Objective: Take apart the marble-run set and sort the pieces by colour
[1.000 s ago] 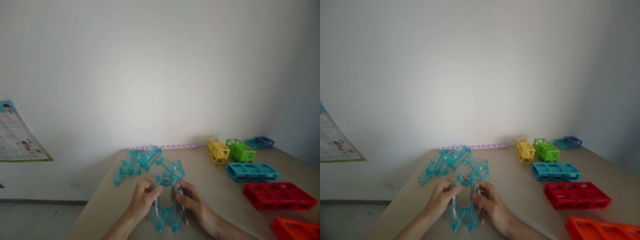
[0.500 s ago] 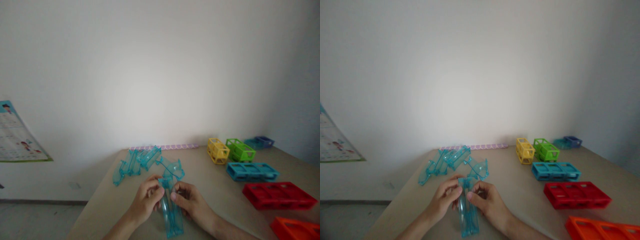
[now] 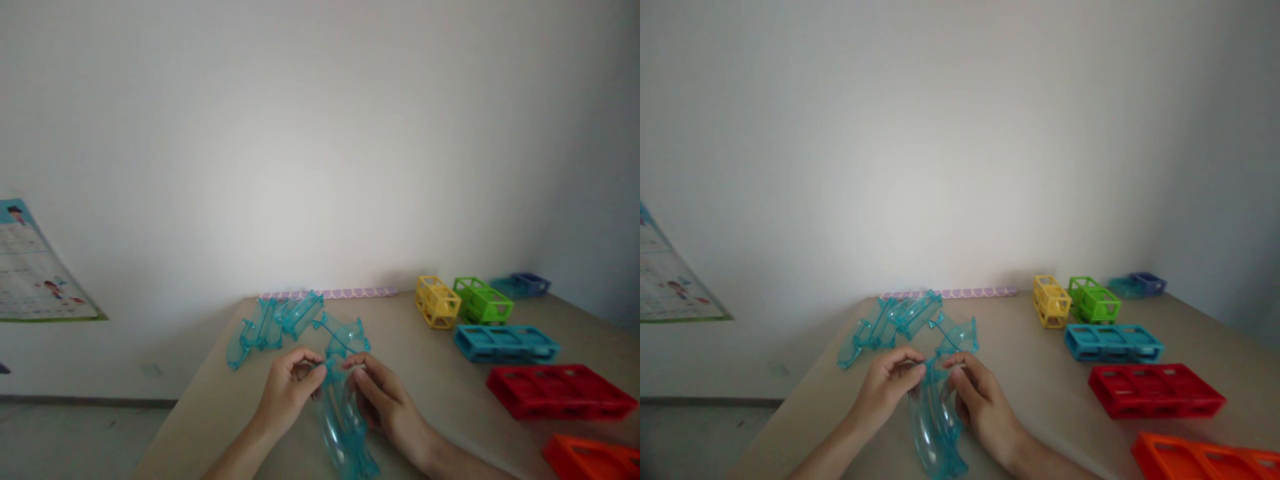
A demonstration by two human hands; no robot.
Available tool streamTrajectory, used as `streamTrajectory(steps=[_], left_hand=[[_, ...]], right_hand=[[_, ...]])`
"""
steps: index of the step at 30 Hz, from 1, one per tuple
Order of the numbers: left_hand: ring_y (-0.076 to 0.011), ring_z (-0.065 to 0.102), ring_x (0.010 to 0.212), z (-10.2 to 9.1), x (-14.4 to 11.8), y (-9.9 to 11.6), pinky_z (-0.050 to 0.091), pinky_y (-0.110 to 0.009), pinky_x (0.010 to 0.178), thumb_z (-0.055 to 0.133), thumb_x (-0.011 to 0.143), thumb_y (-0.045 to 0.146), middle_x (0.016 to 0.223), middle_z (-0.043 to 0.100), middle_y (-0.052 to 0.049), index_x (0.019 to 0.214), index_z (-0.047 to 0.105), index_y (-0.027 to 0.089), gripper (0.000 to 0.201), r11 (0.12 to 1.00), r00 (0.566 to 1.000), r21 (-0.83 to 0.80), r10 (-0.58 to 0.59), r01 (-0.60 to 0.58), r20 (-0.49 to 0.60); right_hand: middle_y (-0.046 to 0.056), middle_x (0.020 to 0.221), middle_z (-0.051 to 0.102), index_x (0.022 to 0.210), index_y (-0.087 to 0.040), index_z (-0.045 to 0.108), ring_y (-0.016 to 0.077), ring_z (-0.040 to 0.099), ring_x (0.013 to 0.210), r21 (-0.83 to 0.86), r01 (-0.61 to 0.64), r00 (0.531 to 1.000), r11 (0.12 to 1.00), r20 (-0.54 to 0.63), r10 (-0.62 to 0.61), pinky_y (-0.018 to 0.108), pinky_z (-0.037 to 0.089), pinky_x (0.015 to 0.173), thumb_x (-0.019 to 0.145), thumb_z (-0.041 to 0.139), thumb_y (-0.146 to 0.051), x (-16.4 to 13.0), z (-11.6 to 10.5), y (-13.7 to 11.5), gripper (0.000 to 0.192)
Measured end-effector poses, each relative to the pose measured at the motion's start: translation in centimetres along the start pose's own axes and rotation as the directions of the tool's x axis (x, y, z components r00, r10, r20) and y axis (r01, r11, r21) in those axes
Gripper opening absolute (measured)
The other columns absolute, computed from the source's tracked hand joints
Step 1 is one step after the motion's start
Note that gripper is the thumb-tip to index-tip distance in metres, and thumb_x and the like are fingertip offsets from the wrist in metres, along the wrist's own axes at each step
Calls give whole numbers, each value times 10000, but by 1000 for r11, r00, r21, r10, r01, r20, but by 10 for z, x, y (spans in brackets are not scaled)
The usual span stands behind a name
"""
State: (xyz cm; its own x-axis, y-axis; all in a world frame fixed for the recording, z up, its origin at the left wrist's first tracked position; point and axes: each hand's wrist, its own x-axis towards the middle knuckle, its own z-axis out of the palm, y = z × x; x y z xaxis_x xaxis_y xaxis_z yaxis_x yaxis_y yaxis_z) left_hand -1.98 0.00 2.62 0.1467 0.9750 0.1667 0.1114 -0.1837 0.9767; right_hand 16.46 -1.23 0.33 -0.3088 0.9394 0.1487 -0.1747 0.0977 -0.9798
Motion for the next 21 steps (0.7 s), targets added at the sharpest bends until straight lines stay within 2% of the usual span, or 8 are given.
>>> streamTrajectory(steps=[4, 8, 11, 14, 18, 21], left_hand=[[-132, 580, 509, 0, -2, -2, 470, -241, 523, 685, 754, 349, 582, 592, 13, 811, 613, 134, 234, 992, 1000, -124, 13, -12, 4], [-113, 564, 519, 1, -1, -4, 476, -232, 527, 699, 755, 320, 617, 587, 18, 819, 620, 133, 212, 965, 1000, -263, -5, 6, 6], [-93, 555, 544, 3, -1, -5, 462, -207, 531, 731, 727, 283, 673, 592, 14, 809, 631, 137, 196, 923, 999, -381, -46, 46, 7], [-85, 542, 540, 5, -1, -5, 443, -192, 527, 757, 697, 270, 641, 573, 19, 790, 636, 137, 202, 883, 995, -459, -97, 98, 26], [-83, 519, 531, 6, -1, -4, 417, -182, 509, 778, 669, 299, 607, 556, 20, 784, 636, 134, 246, 876, 991, -464, -130, 134, 40], [-82, 507, 525, 4, 0, -4, 395, -179, 491, 742, 715, 344, 616, 546, 20, 811, 622, 134, 260, 932, 992, -341, -112, 126, 58]], right_hand=[[-35, 620, 535, 1016, -177, 538, 90, 409, 475, -96, 34, 997, 995, -71, -40, 196, 306, 430, 813, 622, -486, 3, -2, -1, 379], [1, 635, 567, 827, -154, 636, 130, 507, 562, -161, 44, 999, 986, -3, -46, 237, 405, 522, 786, 655, -457, 5, -2, 0, 306], [-3, 609, 569, 763, -155, 647, 133, 514, 551, -153, 8, 1000, 988, 6, -8, 241, 412, 526, 760, 675, -458, 6, -1, 2, 304], [-13, 592, 560, 750, -153, 638, 114, 484, 518, -143, -15, 1000, 990, -19, 12, 225, 381, 503, 742, 691, -435, 8, -2, 5, 288], [-18, 592, 530, 726, -145, 629, 98, 439, 518, -189, 20, 999, 982, -32, -26, 211, 333, 489, 764, 660, -372, 8, -5, 9, 233], [-22, 581, 502, 722, -144, 618, 100, 417, 510, -215, 14, 998, 977, -50, -25, 214, 318, 480, 775, 633, -348, 7, -6, 9, 212]])
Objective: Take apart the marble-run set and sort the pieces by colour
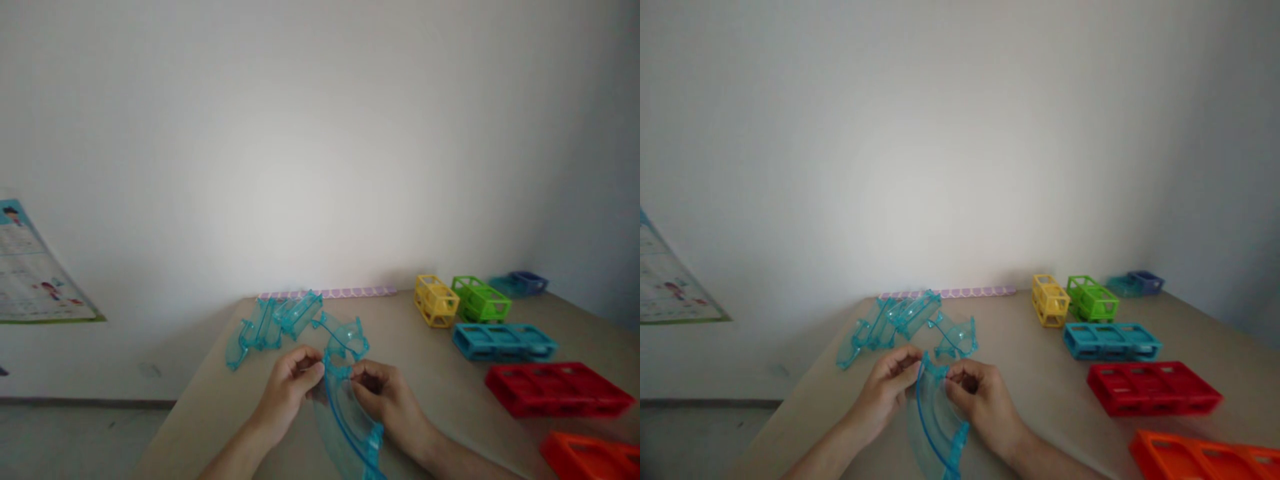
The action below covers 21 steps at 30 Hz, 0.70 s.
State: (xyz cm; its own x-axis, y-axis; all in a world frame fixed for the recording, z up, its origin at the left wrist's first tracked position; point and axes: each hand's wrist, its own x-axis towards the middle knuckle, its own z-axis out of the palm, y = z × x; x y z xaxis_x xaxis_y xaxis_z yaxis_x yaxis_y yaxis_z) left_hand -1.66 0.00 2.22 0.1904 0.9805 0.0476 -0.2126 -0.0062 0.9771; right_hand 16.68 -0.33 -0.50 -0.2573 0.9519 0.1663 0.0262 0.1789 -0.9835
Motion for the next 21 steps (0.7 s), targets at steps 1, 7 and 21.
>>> streamTrajectory(steps=[1, 7, 21], left_hand=[[-87, 513, 530, -1, 0, 1, 395, -184, 492, 725, 732, 362, 634, 552, 14, 817, 616, 133, 267, 998, 1000, 61, 12, -13, 17], [-105, 523, 556, -2, -3, 7, 421, -208, 529, 684, 758, 427, 648, 545, 6, 770, 589, 135, 308, 982, 995, 182, 36, -52, 92], [-87, 549, 531, -2, 1, -6, 463, -196, 552, 733, 710, 202, 637, 599, -7, 748, 654, 123, 118, 964, 984, -215, -137, 159, 112]], right_hand=[[-22, 582, 495, 721, -145, 611, 100, 412, 509, -8, 3, 1000, 1000, -4, -3, 217, 319, 483, 777, 626, -341, -1, -1, -1, 205], [-40, 572, 417, 667, -154, 556, 95, 344, 521, -122, 104, 995, 987, 16, -103, 222, 277, 487, 801, 579, -304, -6, -4, -8, 202], [135, 1145, 552, 1217, -186, 494, 213, 561, 904, -529, 559, 807, 638, 171, -565, 320, 472, 743, 810, 554, -188, -19, -11, -32, 411]])
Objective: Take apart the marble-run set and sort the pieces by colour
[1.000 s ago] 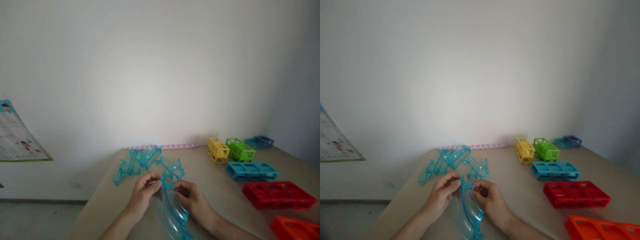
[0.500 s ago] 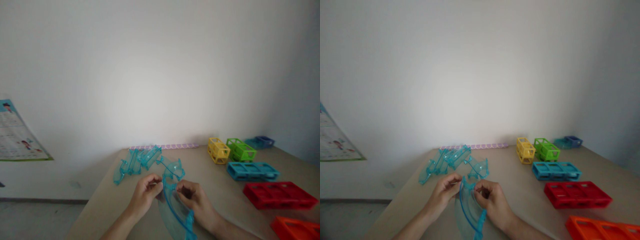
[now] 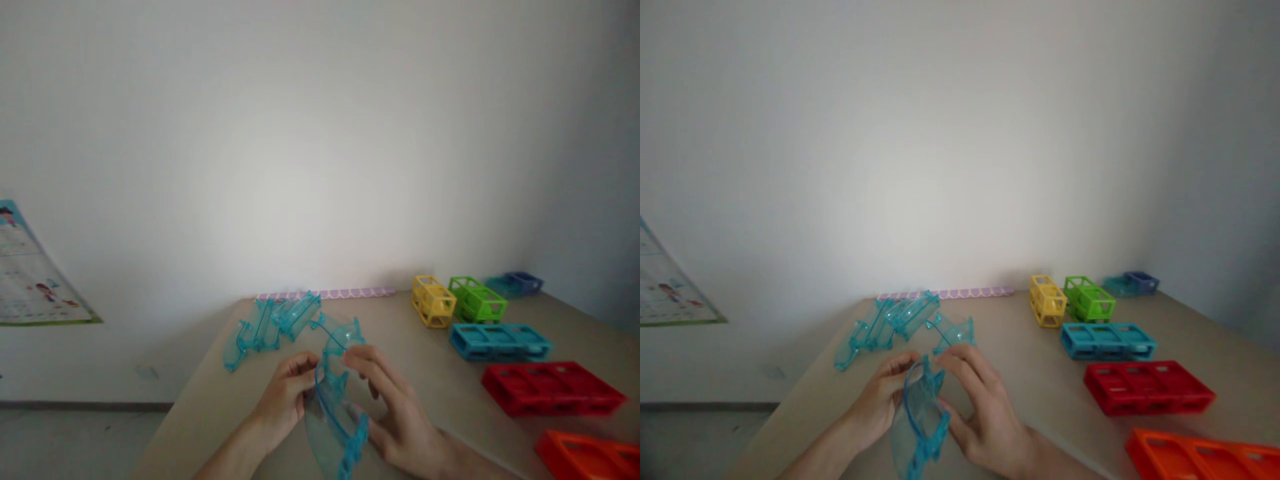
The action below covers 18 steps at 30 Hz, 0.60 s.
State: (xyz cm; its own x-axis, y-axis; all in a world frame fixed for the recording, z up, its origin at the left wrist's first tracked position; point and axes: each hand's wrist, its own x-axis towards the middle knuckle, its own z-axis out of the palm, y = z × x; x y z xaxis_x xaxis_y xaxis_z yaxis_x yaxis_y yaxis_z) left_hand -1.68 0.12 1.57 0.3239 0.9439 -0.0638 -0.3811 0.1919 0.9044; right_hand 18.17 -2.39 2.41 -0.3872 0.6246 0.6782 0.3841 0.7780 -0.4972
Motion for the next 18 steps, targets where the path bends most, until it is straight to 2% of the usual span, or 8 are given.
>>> streamTrajectory(steps=[1, 3, 5, 7, 10, 12, 13, 18], left_hand=[[-85, 547, 519, -1, 0, -2, 463, -196, 548, 733, 709, 192, 627, 596, -1, 748, 652, 127, 111, 999, 999, -21, -35, 35, 8], [-78, 547, 508, -2, 0, -5, 464, -191, 544, 744, 693, 168, 622, 590, 10, 745, 640, 133, 122, 992, 994, -59, -105, 107, 32], [-81, 556, 495, -2, 0, -8, 466, -193, 527, 750, 690, 175, 618, 592, 9, 732, 624, 127, 141, 986, 987, -66, -147, 151, 60], [-117, 594, 486, -1, -1, -8, 477, -217, 495, 722, 732, 250, 631, 619, -18, 753, 614, 121, 169, 984, 981, -40, -169, 173, 91], [-189, 657, 528, 1, -2, -5, 497, -256, 468, 627, 811, 378, 725, 671, -77, 890, 603, 123, 268, 980, 974, 12, -199, 199, 106], [-198, 670, 553, 2, -2, -2, 507, -262, 480, 590, 833, 402, 764, 674, -88, 958, 585, 125, 304, 978, 973, 38, -210, 207, 101], [-194, 671, 558, 2, -2, -1, 510, -261, 489, 584, 837, 401, 767, 671, -85, 970, 579, 125, 306, 976, 972, 48, -214, 211, 101], [-184, 669, 556, 6, -4, -1, 502, -247, 486, 597, 822, 380, 770, 653, -69, 962, 565, 127, 291, 965, 958, 92, -257, 247, 125]], right_hand=[[144, 1221, 519, 1235, -198, 489, 235, 547, 981, -47, 106, 994, 993, 33, -104, 355, 464, 807, 797, 542, -161, 0, -3, -2, 444], [135, 1206, 547, 1170, -199, 536, 242, 552, 983, -93, 260, 963, 961, 102, -251, 376, 457, 837, 774, 525, -123, 0, -7, -4, 403], [116, 1067, 623, 1092, -187, 559, 215, 585, 875, -97, 317, 945, 944, 116, -306, 340, 476, 781, 786, 507, -105, 0, -7, -4, 320], [98, 937, 655, 1037, -181, 556, 194, 607, 793, -127, 303, 953, 944, 50, -299, 297, 490, 711, 809, 476, -95, -1, -7, 0, 256], [69, 823, 641, 970, -189, 527, 167, 619, 693, -276, 107, 967, 955, -193, -164, 240, 484, 606, 795, 412, -46, 2, -13, 14, 254], [43, 772, 615, 920, -196, 522, 158, 610, 651, -382, -71, 933, 922, -351, -74, 224, 468, 566, 794, 392, -35, 6, -21, 26, 242], [41, 781, 611, 905, -198, 531, 159, 612, 662, -428, -134, 919, 894, -390, -49, 224, 465, 566, 808, 394, -46, 8, -26, 33, 226], [65, 970, 632, 998, -194, 615, 188, 640, 809, -595, -304, 924, 744, -375, 78, 241, 483, 636, 887, 428, -146, 18, -45, 66, 223]])
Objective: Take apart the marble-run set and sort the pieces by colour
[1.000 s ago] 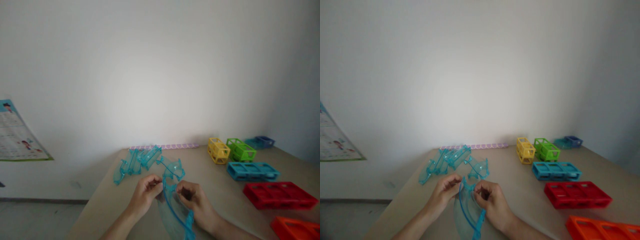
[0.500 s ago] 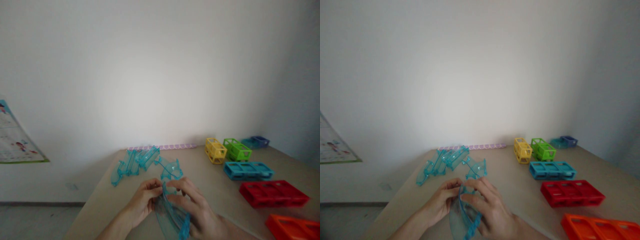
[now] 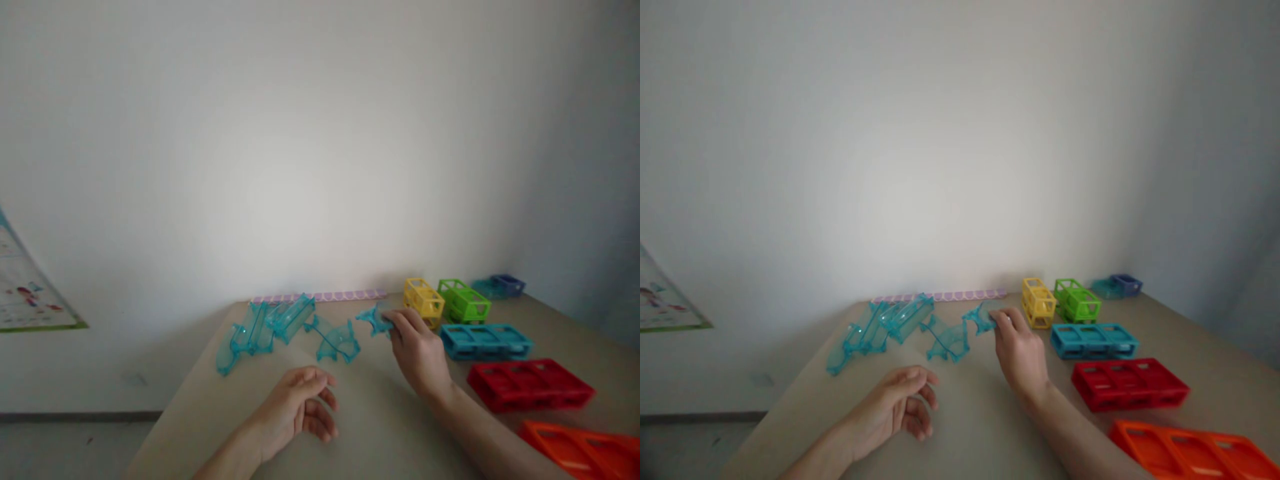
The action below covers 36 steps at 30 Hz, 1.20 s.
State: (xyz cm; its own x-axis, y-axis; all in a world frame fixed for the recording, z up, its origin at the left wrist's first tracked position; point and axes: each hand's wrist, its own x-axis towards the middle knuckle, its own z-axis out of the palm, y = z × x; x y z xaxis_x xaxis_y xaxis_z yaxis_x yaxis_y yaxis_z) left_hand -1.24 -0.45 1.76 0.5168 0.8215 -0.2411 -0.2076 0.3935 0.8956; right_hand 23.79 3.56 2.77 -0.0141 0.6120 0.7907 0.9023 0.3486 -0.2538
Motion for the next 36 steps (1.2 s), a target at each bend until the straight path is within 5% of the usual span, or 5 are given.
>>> streamTrajectory(steps=[7, 20, 25, 28, 36], left_hand=[[-173, 662, 563, -1, 0, -3, 500, -249, 494, 583, 833, 373, 786, 648, -70, 955, 569, 126, 276, 1000, 1000, 26, 9, -9, 13], [-157, 631, 542, -1, 0, -1, 491, -252, 476, 626, 784, 344, 755, 631, -58, 911, 587, 119, 261, 998, 998, 12, 54, -54, -11], [-127, 582, 505, -6, 5, 0, 470, -241, 443, 641, 760, 360, 746, 593, -32, 844, 591, 124, 255, 985, 975, 66, 168, -160, -145], [-111, 546, 507, -10, 7, -1, 435, -221, 421, 652, 742, 368, 831, 609, -50, 864, 619, 139, 261, 922, 916, 315, 311, -226, -253], [-152, 553, 716, -20, 9, -4, 452, -204, 551, 599, 783, 247, 990, 631, -79, 1000, 676, 189, 238, 643, 805, 696, 571, -319, -159]], right_hand=[[75, 997, 624, 1037, -194, 653, 177, 638, 723, -285, -81, 959, 955, 240, 153, 243, 442, 551, 905, 441, -129, 4, 14, 6, 258], [134, 1061, 602, 1137, -138, 627, 214, 656, 752, -331, -114, 920, 937, 321, 225, 275, 465, 581, 810, 414, 11, 5, 19, 5, 418], [118, 1164, 550, 1160, -171, 591, 217, 604, 947, -75, 57, 940, 996, 339, -29, 301, 500, 781, 830, 439, -78, -2, 11, -23, 374], [138, 1236, 509, 1228, -188, 551, 261, 563, 1046, 114, 148, 902, 982, 393, -182, 377, 489, 869, 839, 535, -241, -12, 13, -40, 393], [141, 1104, 619, 1000, -180, 713, 250, 632, 960, 247, 29, 888, 969, 439, -139, 382, 504, 868, 905, 519, -271, -20, 29, -42, 234]])
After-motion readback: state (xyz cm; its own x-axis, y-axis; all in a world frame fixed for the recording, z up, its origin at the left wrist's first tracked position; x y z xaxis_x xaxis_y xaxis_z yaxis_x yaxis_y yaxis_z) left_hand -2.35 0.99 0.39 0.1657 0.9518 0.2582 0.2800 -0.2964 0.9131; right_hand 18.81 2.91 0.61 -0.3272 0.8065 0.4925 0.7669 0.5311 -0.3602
